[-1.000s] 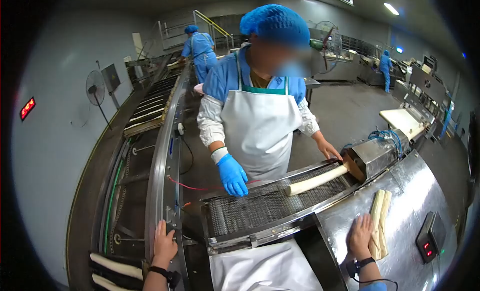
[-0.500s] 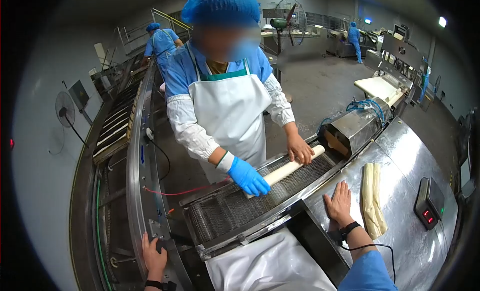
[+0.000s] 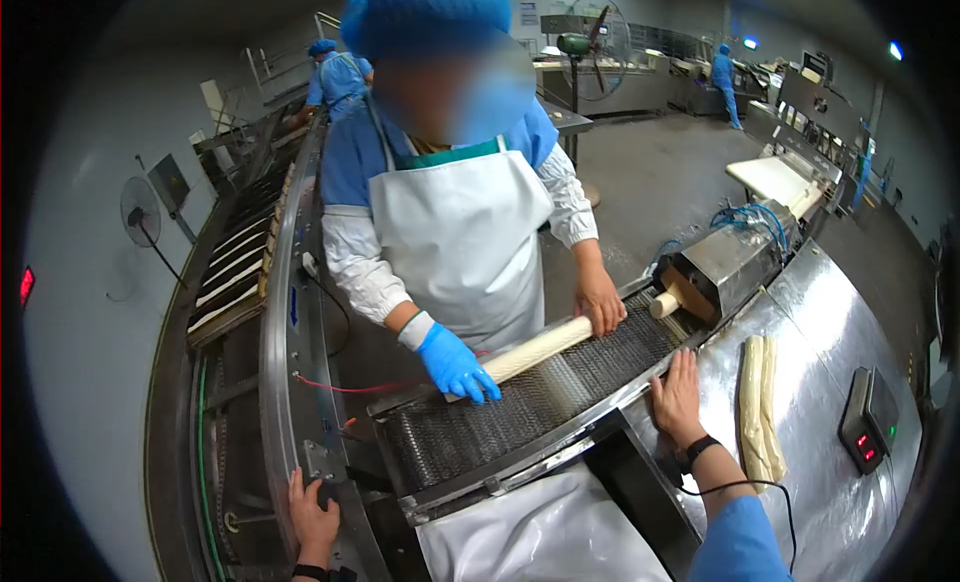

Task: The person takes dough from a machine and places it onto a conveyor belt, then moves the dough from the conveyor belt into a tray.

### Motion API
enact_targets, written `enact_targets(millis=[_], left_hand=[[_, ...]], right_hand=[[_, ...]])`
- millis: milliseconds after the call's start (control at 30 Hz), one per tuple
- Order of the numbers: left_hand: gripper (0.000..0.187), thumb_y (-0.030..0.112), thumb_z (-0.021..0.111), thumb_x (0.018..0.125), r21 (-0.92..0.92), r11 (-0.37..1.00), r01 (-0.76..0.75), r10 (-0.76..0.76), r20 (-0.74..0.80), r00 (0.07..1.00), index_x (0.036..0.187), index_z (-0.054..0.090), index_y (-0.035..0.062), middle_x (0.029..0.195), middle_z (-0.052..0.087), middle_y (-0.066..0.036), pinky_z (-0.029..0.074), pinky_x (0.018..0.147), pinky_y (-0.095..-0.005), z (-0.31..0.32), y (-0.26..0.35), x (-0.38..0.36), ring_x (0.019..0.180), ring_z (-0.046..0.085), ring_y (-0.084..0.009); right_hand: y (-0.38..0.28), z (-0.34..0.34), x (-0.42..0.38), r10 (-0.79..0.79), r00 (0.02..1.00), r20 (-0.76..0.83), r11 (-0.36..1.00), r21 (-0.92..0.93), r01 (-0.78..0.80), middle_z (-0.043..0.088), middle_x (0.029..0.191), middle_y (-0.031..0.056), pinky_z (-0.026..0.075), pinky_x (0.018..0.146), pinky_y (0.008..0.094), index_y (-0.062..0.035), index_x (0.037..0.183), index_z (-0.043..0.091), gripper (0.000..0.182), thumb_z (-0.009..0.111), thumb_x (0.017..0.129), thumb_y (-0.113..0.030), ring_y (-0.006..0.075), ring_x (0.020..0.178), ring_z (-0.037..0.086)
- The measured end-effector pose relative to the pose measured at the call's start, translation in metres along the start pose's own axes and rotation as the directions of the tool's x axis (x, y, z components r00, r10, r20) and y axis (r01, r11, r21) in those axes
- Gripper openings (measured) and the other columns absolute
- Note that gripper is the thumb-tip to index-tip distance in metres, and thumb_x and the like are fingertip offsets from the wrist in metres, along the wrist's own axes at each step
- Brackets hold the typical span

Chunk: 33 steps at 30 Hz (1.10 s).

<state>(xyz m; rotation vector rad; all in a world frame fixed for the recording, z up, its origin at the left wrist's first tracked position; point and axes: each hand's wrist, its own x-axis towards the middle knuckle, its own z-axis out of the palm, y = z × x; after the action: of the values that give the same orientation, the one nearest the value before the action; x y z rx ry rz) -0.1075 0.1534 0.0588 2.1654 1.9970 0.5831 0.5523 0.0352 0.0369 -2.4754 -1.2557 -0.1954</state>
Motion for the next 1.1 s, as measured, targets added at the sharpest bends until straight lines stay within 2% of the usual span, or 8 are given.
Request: enact_targets(millis=[300, 467, 633, 767, 900, 1000, 1033, 1100], left_hand=[[0.039, 0.004, 0.072, 0.074, 0.041, 0.998, -0.054, 0.055, -0.022, 0.998, 0.112, 0.068, -0.0037, 0.156, 0.039, -0.025, 0.035, 0.117, -0.0487, 0.002, -0.008, 0.003, 0.146, 0.034, -0.0417], [0.04, 0.005, 0.071, 0.074, 0.016, 0.999, -0.03, 0.031, -0.029, 0.999, 0.113, 0.068, -0.0034, 0.156, 0.038, -0.025, 0.035, 0.117, -0.0484, -0.004, 0.005, 0.0, 0.146, 0.035, -0.042], [0.039, 0.004, 0.072, 0.076, 0.025, 0.997, -0.073, 0.074, -0.033, 0.997, 0.114, 0.068, -0.0024, 0.156, 0.04, -0.023, 0.035, 0.118, -0.0477, -0.001, 0.003, 0.001, 0.147, 0.035, -0.0392], [0.037, 0.005, 0.071, 0.076, -0.017, 0.996, -0.082, 0.081, -0.057, 0.995, 0.112, 0.069, -0.0033, 0.154, 0.043, -0.023, 0.036, 0.118, -0.0478, -0.004, 0.005, 0.001, 0.146, 0.036, -0.0395], [0.038, 0.006, 0.07, 0.076, -0.011, 0.997, -0.081, 0.08, -0.072, 0.994, 0.112, 0.07, -0.0021, 0.154, 0.043, -0.023, 0.036, 0.118, -0.0484, 0.001, 0.003, 0.001, 0.146, 0.036, -0.0395], [0.038, 0.008, 0.069, 0.076, -0.011, 0.998, -0.069, 0.069, -0.061, 0.996, 0.113, 0.07, -0.0017, 0.154, 0.044, -0.022, 0.036, 0.118, -0.049, 0.003, 0.0, 0.002, 0.146, 0.036, -0.0396], [0.038, 0.008, 0.069, 0.076, -0.021, 0.998, -0.067, 0.065, -0.089, 0.994, 0.113, 0.07, -0.0017, 0.154, 0.044, -0.022, 0.036, 0.118, -0.049, 0.005, -0.001, 0.002, 0.146, 0.036, -0.0396], [0.038, 0.009, 0.069, 0.077, -0.021, 0.998, -0.057, 0.056, -0.065, 0.996, 0.114, 0.07, -0.001, 0.153, 0.045, -0.022, 0.036, 0.118, -0.0492, 0.005, -0.003, 0.001, 0.146, 0.036, -0.0393]], right_hand=[[-0.023, 0.015, 0.034, -0.094, 0.988, 0.118, 0.988, -0.109, 0.107, 0.031, 0.16, 0.0285, 0.015, 0.126, 0.047, 0.0108, 0.151, 0.033, 0.072, 0.043, 0.098, -0.036, 0.0382, 0.153, 0.024], [-0.041, 0.015, 0.058, -0.033, 0.979, 0.2, 0.991, -0.12, 0.058, 0.026, 0.163, 0.0277, 0.017, 0.126, 0.0462, 0.0104, 0.155, 0.023, 0.075, 0.048, 0.089, -0.018, 0.0379, 0.153, 0.023], [-0.061, 0.042, 0.078, -0.109, 0.989, 0.099, 0.991, -0.066, 0.116, 0.019, 0.164, 0.0284, 0.021, 0.125, 0.0473, 0.0092, 0.155, 0.023, 0.078, 0.053, 0.084, -0.004, 0.0412, 0.153, 0.02], [-0.085, 0.043, 0.079, -0.234, 0.971, 0.053, 0.964, -0.113, 0.239, 0.029, 0.161, 0.0237, 0.023, 0.123, 0.0528, 0.0019, 0.154, 0.031, 0.076, 0.057, 0.083, -0.002, 0.0419, 0.151, 0.025], [-0.096, 0.05, 0.072, -0.422, 0.907, -0.001, 0.895, -0.162, 0.416, 0.052, 0.144, 0.0163, 0.025, 0.121, 0.0554, -0.0037, 0.14, 0.053, 0.052, 0.056, 0.088, -0.008, 0.0367, 0.145, 0.038], [-0.111, 0.042, 0.069, -0.482, 0.876, -0.029, 0.863, -0.19, 0.468, 0.065, 0.112, 0.0134, 0.031, 0.117, 0.0551, -0.0054, 0.109, 0.064, 0.023, 0.054, 0.089, -0.01, 0.0307, 0.125, 0.055], [-0.111, 0.044, 0.069, -0.499, 0.867, 0.018, 0.855, -0.153, 0.495, 0.061, 0.111, 0.0166, 0.033, 0.116, 0.0552, -0.0029, 0.113, 0.06, 0.035, 0.061, 0.077, -0.006, 0.0338, 0.121, 0.054], [-0.111, 0.059, 0.068, -0.56, 0.823, -0.097, 0.824, -0.171, 0.54, 0.062, 0.106, 0.015, 0.037, 0.111, 0.0533, -0.0043, 0.108, 0.062, 0.031, 0.063, 0.077, -0.008, 0.0333, 0.115, 0.057]])
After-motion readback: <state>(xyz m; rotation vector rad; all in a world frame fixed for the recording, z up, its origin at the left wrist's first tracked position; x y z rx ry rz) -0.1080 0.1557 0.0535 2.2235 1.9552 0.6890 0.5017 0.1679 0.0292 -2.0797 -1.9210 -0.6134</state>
